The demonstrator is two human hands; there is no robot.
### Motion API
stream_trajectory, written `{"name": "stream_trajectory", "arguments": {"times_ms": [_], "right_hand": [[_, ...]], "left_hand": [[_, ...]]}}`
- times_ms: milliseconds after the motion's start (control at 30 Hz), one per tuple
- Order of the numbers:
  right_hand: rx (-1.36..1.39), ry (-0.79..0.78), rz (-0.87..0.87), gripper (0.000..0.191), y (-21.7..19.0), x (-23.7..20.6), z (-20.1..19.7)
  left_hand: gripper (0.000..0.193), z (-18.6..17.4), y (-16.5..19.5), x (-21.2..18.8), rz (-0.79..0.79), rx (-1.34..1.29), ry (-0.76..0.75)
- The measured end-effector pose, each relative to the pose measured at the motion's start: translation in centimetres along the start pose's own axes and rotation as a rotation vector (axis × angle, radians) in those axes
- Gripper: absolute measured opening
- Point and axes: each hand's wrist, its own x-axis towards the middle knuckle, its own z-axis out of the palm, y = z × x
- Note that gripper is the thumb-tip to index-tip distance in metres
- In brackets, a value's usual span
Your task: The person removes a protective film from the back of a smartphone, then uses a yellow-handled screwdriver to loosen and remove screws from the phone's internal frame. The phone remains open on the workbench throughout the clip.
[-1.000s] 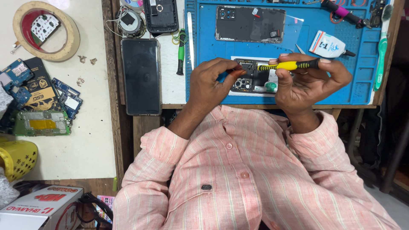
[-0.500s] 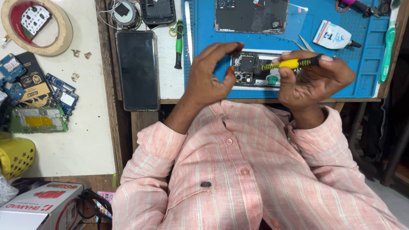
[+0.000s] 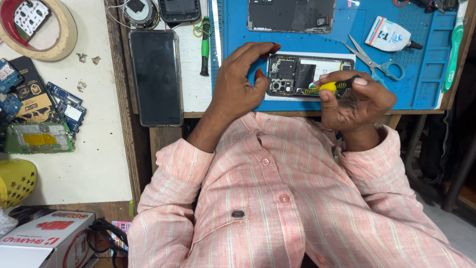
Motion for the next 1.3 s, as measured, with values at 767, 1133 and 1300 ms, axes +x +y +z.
{"name": "stream_trajectory", "arguments": {"times_ms": [767,1133,1300], "right_hand": [[-0.046,-0.119,-0.082,0.053,-0.7,1.1,-0.1],[-0.228,-0.124,-0.144,0.060,-1.1,1.4,-0.4],[-0.094,-0.220,-0.163,0.055,-1.3,2.6,-0.2]], "left_hand": [[0.089,-0.3,1.5,-0.1,0.097,0.332,-0.271],[0.097,0.2,0.5,-0.4,0.099,0.381,-0.282],[0.096,0.3,0.4,-0.3,0.087,0.376,-0.278]]}}
